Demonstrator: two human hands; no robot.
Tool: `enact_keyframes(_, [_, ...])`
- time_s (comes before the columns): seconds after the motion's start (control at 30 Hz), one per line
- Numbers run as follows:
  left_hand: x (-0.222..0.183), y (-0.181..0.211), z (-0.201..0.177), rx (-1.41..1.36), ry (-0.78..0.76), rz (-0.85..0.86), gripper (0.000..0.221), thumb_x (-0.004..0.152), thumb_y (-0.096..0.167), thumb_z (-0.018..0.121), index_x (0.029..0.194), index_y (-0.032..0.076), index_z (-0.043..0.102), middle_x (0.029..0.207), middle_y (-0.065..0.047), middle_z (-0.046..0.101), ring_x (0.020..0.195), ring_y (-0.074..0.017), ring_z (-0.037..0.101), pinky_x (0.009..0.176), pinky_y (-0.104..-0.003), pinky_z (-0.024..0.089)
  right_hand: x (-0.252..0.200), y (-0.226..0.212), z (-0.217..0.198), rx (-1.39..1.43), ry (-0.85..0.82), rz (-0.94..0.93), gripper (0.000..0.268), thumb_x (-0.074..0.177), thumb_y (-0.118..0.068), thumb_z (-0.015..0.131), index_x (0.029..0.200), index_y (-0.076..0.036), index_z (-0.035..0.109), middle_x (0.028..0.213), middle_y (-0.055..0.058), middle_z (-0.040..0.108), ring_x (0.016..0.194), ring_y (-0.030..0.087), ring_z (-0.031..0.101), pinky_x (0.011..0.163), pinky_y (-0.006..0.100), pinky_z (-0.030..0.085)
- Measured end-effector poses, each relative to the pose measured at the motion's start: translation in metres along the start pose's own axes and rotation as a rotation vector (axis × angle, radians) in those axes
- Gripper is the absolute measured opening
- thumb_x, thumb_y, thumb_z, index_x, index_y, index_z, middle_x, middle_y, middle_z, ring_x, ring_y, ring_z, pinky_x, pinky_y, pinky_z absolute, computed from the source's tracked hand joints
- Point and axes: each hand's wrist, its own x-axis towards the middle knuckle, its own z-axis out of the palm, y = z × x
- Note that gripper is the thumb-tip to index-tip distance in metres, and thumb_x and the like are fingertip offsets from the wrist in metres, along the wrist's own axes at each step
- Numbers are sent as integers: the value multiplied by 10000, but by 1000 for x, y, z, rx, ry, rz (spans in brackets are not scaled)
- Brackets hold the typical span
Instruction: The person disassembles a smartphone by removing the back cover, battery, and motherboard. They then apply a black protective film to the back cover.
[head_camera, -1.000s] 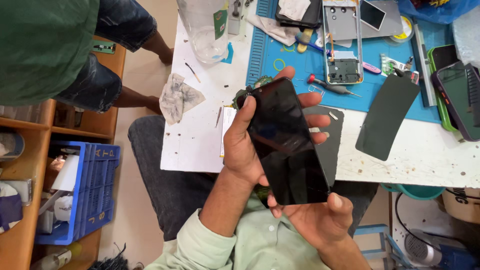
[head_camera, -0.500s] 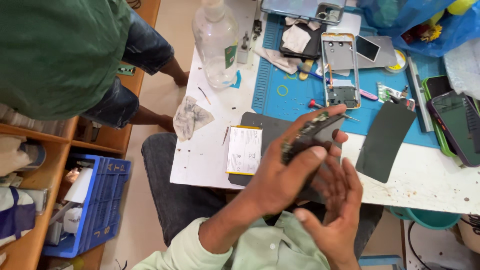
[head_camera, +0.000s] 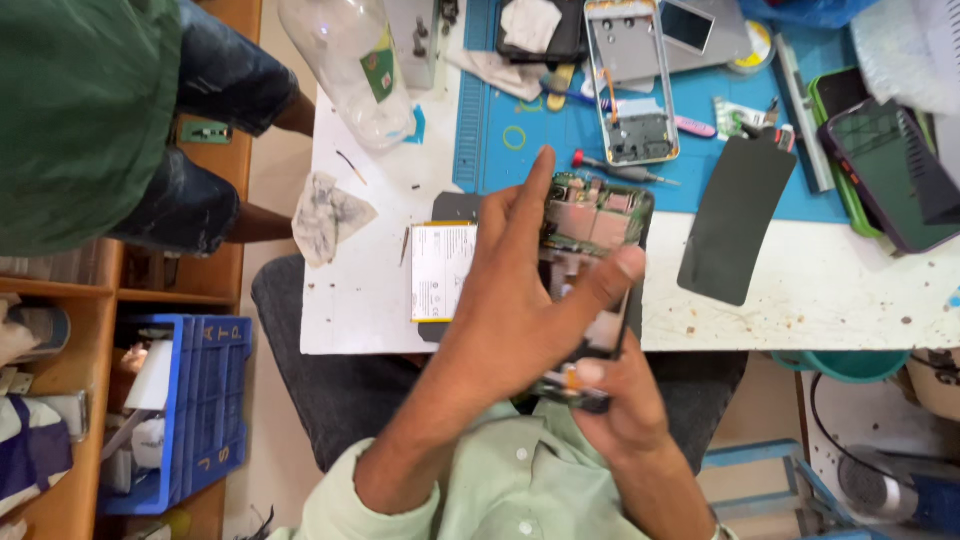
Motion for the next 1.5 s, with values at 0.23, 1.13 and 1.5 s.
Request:
enact_keyframes(0.23, [10,-15,-20,-86,-102,-80,477,953,199,736,1397,77,611,1148,-73,645,921,-149,648,748,-268,568,-7,-17,6,135,-162,71,766,903,-265,680,1501,97,367,1288,346,605,1164,421,646,984,575,540])
enact_keyframes(1.13, [4,-24,-13,-549,-43,-26,227,1017,93,734,1186,51,588,1352,-102,691,1227,-159,658,1111,-326,540,-12,-24,14,25,-210,173,777,915,-297,670,1463,161,366,1289,319,606,1109,427,700,860,479,627])
enact_keyframes(1.5, [-16,-48,-2,-606,82,-241,384,907,51,790,1232,4,592,1004,-107,746,885,-90,702,765,-205,576,-21,-14,2,-690,143,-41,486,1017,-296,668,1257,127,665,1007,124,722,858,117,664,737,252,541])
